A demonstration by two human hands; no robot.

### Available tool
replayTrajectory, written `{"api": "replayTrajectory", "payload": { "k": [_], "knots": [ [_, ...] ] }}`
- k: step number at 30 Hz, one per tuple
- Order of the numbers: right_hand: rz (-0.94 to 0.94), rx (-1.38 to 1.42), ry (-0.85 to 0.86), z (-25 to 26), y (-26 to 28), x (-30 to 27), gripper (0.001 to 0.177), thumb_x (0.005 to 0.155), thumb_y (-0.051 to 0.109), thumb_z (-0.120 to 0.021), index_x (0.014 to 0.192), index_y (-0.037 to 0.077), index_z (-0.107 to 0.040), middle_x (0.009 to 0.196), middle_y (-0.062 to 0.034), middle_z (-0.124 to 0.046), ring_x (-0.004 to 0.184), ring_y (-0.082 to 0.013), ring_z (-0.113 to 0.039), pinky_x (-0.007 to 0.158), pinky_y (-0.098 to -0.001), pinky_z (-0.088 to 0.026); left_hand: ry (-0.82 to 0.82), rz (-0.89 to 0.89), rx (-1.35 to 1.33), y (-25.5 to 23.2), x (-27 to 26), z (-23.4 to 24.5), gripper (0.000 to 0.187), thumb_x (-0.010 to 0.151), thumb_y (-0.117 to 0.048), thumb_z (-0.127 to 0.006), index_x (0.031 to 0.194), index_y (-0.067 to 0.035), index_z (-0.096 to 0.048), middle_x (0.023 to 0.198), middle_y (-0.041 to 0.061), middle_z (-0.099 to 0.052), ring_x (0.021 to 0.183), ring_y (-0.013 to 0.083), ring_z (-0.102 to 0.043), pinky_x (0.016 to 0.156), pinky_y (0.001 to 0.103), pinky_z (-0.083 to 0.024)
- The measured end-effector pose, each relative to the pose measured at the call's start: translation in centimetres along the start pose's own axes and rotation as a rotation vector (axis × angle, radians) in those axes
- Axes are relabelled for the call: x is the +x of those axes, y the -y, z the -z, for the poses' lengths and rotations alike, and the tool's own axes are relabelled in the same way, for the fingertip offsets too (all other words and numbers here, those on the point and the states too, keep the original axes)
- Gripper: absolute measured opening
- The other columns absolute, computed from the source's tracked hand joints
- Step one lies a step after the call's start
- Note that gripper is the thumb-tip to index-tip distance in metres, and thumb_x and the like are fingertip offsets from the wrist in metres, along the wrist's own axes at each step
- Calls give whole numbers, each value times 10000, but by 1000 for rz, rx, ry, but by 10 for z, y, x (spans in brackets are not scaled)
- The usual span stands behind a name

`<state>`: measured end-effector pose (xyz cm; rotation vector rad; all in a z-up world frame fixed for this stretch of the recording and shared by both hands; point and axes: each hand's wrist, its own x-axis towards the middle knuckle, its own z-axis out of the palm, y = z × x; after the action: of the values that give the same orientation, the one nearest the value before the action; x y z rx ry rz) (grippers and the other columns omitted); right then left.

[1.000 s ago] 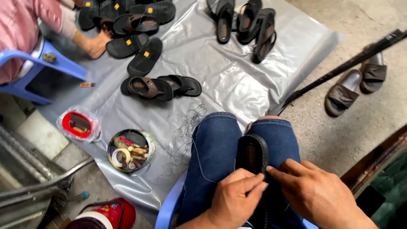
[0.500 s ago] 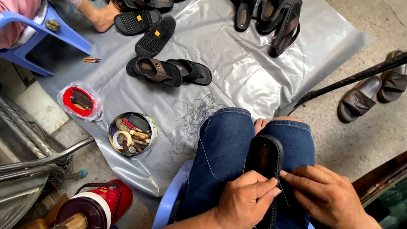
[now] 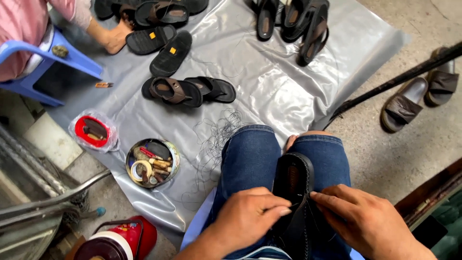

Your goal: Hand-stitching the sole of a leather sandal for repair.

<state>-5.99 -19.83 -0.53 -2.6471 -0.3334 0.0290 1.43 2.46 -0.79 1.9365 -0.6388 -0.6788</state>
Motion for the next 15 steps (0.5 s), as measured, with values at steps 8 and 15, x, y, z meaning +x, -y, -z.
{"api": "replayTrajectory", "payload": {
  "k": [8,15],
  "knots": [
    [33,149,73,1,-5,6,263,806,242,-569,1058,195,-628,889,53,-642,685,-143,-655,589,-275,-524,206,342,-524,-4,4,15,73,771,-207,-607,771,-144,-643,1162,32,-593,766,75,-624,520,180,-452],
    [29,183,45,-1,-5,6,279,792,221,-599,1067,188,-624,855,44,-637,667,-152,-645,562,-278,-519,-25,224,-378,-9,16,-12,128,835,-156,-600,924,-187,-687,855,-15,-585,470,79,-546,496,177,-451]
  ]
}}
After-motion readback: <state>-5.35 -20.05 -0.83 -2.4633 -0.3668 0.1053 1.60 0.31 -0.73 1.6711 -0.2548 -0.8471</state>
